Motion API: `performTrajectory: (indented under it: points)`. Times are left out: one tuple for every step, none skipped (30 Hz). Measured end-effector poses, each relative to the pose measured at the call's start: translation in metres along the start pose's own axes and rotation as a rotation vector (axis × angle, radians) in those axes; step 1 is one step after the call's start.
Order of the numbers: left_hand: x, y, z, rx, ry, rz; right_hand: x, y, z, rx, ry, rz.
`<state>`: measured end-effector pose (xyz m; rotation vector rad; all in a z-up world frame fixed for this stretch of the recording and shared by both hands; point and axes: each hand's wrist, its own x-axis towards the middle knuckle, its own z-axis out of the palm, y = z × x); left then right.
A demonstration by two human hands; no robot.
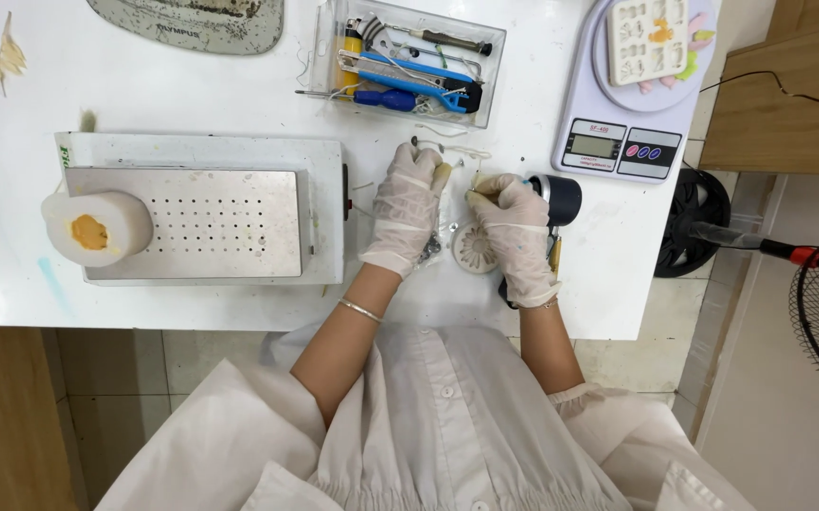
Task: Preparing and finishing small candles by smoothing wax with a heat gun and trimming wicks.
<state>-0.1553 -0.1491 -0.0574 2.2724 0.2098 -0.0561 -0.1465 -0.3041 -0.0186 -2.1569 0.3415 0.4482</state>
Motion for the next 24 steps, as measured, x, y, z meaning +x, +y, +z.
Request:
performTrajectory:
  points:
    - [-0.002, 0.0, 0.0, 0.002, 0.002, -0.001, 0.004, 0.01, 0.005, 0.001, -0.002, -0.002]
    - [-0.004, -0.001, -0.001, 0.04, -0.014, 0.011, 0.008, 0.02, 0.009, -0.073, -0.03, -0.079]
    - [-0.005, -0.001, -0.002, 0.079, -0.03, 0.023, 0.012, 0.03, 0.015, -0.146, -0.057, -0.156]
    - [-0.004, -0.001, -0.003, 0.081, -0.027, 0.023, 0.011, 0.018, 0.011, -0.145, -0.058, -0.159]
    - [-0.004, 0.0, -0.003, 0.027, -0.053, -0.011, 0.01, 0.005, 0.007, -0.216, -0.091, -0.209]
    - [-0.003, 0.0, -0.004, -0.028, -0.078, -0.045, 0.01, -0.007, 0.004, -0.287, -0.124, -0.259]
    - [-0.002, -0.002, -0.002, -0.027, -0.077, -0.045, 0.012, -0.012, 0.001, -0.287, -0.124, -0.261]
    - [-0.001, -0.005, 0.0, -0.028, -0.077, -0.071, 0.014, -0.017, -0.001, -0.296, -0.102, -0.233]
    - [-0.001, -0.008, 0.002, -0.029, -0.078, -0.097, 0.016, -0.022, -0.003, -0.305, -0.081, -0.205]
    - [0.001, -0.011, 0.004, -0.028, -0.078, -0.097, 0.024, -0.023, -0.004, -0.304, -0.081, -0.206]
    - [0.001, -0.014, 0.006, -0.039, -0.032, -0.11, 0.03, -0.024, -0.004, -0.338, -0.031, -0.228]
    - [0.001, -0.016, 0.007, -0.05, 0.014, -0.122, 0.036, -0.025, -0.005, -0.372, 0.02, -0.251]
    - [0.003, -0.012, 0.002, -0.049, 0.014, -0.126, 0.042, -0.017, -0.001, -0.372, 0.016, -0.251]
    - [0.005, -0.007, -0.004, -0.089, 0.003, -0.15, 0.047, -0.009, 0.002, -0.41, 0.018, -0.34]
    - [0.01, -0.003, -0.009, -0.13, -0.005, -0.172, 0.055, -0.002, 0.005, -0.448, 0.023, -0.432]
    - [0.013, -0.003, -0.009, -0.13, -0.002, -0.172, 0.056, -0.001, 0.006, -0.448, 0.023, -0.435]
    - [0.015, -0.004, -0.01, -0.076, -0.006, -0.162, 0.056, 0.001, 0.007, -0.453, 0.014, -0.494]
    - [0.017, -0.004, -0.01, -0.022, -0.01, -0.152, 0.057, 0.003, 0.009, -0.458, 0.005, -0.553]
    - [0.018, -0.006, -0.01, -0.021, -0.009, -0.155, 0.054, -0.005, 0.008, -0.457, 0.002, -0.554]
    - [0.019, -0.008, -0.01, 0.067, -0.001, -0.136, 0.051, -0.013, 0.007, -0.426, 0.006, -0.536]
    - [0.02, -0.009, -0.009, 0.153, 0.005, -0.117, 0.048, -0.02, 0.005, -0.397, 0.011, -0.516]
    - [0.02, -0.005, -0.013, 0.152, 0.006, -0.12, 0.049, -0.019, 0.007, -0.399, 0.008, -0.517]
    - [0.021, -0.001, -0.018, 0.201, 0.021, -0.1, 0.051, -0.018, 0.01, -0.428, 0.027, -0.532]
    - [0.023, 0.003, -0.023, 0.249, 0.037, -0.081, 0.054, -0.017, 0.013, -0.457, 0.045, -0.548]
